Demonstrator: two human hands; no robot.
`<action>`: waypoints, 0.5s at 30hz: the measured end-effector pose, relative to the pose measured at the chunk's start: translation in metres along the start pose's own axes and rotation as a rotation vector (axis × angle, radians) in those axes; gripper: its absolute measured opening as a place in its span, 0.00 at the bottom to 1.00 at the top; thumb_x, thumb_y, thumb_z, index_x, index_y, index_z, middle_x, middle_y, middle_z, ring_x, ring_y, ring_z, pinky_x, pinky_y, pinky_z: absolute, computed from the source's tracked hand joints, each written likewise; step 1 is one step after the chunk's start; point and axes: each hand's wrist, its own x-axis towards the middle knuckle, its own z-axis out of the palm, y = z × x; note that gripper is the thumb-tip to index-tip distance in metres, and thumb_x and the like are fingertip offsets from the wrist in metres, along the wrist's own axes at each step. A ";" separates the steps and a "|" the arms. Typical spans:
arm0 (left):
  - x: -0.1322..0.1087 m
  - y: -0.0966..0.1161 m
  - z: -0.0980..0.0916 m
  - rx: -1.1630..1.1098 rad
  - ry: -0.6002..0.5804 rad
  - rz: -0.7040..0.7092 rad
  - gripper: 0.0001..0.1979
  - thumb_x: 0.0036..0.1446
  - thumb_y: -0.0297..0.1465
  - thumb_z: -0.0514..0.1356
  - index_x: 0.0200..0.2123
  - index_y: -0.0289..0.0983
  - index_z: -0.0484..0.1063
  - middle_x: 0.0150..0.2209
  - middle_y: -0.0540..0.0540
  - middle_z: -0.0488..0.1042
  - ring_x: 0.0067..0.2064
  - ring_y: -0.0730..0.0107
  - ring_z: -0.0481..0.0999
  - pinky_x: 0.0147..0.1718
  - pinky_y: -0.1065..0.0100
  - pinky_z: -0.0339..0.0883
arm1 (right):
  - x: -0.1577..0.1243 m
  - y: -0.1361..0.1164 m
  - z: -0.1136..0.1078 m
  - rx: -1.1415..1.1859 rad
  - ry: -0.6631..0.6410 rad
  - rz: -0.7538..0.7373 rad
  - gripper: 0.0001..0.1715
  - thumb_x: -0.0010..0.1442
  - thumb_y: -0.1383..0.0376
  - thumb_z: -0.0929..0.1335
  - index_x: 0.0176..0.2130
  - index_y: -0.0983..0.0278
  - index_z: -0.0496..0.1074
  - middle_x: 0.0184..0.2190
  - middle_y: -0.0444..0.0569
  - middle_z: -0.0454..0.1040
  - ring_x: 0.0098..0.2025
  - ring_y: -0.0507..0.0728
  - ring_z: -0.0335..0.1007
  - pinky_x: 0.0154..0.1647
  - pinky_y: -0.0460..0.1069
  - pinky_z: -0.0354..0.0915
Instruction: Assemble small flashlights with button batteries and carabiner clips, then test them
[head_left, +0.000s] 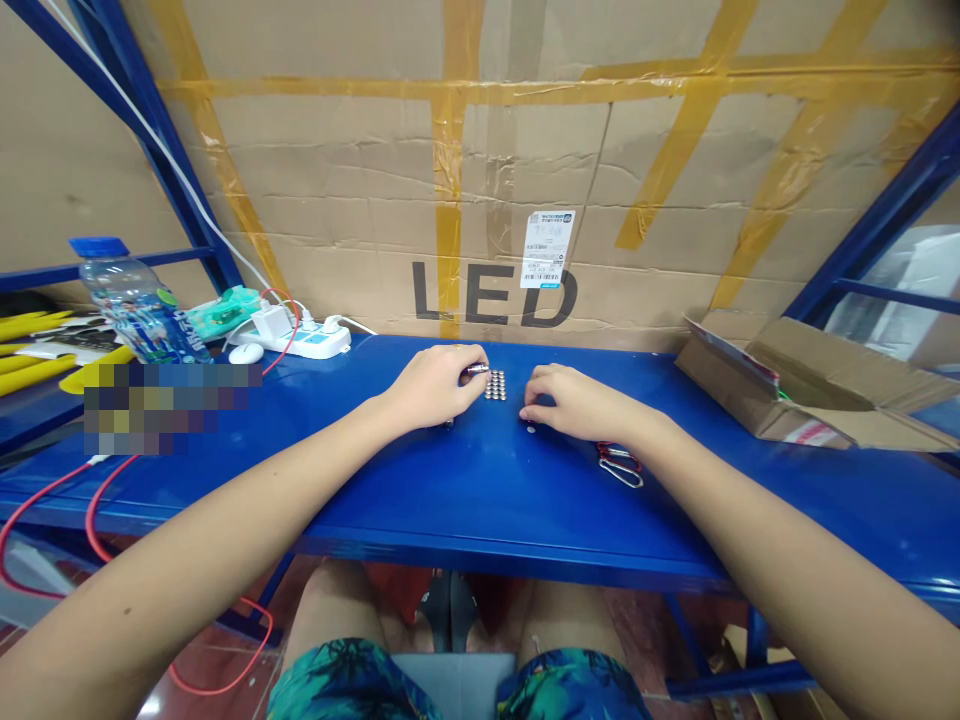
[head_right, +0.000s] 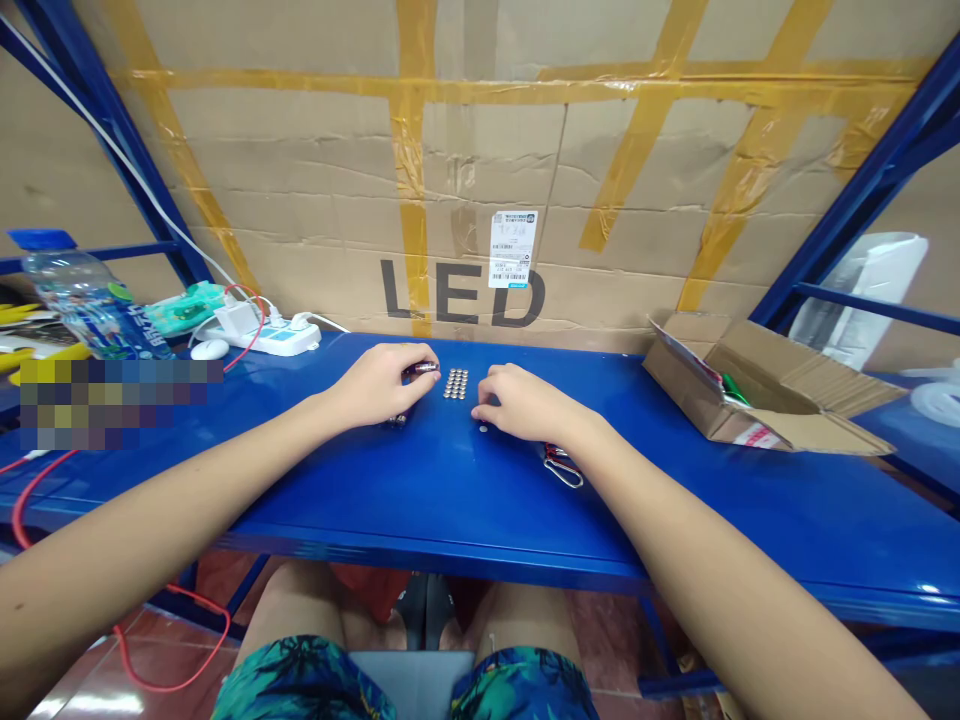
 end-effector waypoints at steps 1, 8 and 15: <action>0.000 0.000 0.000 0.000 0.000 -0.003 0.09 0.62 0.35 0.55 0.38 0.38 0.73 0.33 0.47 0.78 0.34 0.65 0.74 0.34 0.65 0.62 | -0.002 -0.002 -0.001 -0.011 -0.032 -0.009 0.10 0.61 0.60 0.70 0.31 0.62 0.77 0.38 0.53 0.73 0.44 0.62 0.68 0.49 0.55 0.63; 0.000 0.002 0.000 -0.007 0.005 -0.001 0.09 0.61 0.34 0.54 0.38 0.39 0.74 0.33 0.47 0.78 0.35 0.64 0.75 0.35 0.64 0.64 | -0.006 -0.001 0.000 -0.024 -0.149 -0.041 0.11 0.57 0.75 0.65 0.30 0.62 0.73 0.39 0.54 0.71 0.44 0.62 0.64 0.46 0.55 0.62; -0.001 0.004 -0.001 -0.045 0.034 0.004 0.09 0.61 0.33 0.55 0.37 0.38 0.74 0.32 0.48 0.77 0.34 0.65 0.74 0.36 0.64 0.64 | -0.004 -0.005 -0.004 0.221 0.060 0.031 0.08 0.63 0.73 0.60 0.36 0.61 0.62 0.34 0.50 0.73 0.37 0.58 0.67 0.38 0.51 0.63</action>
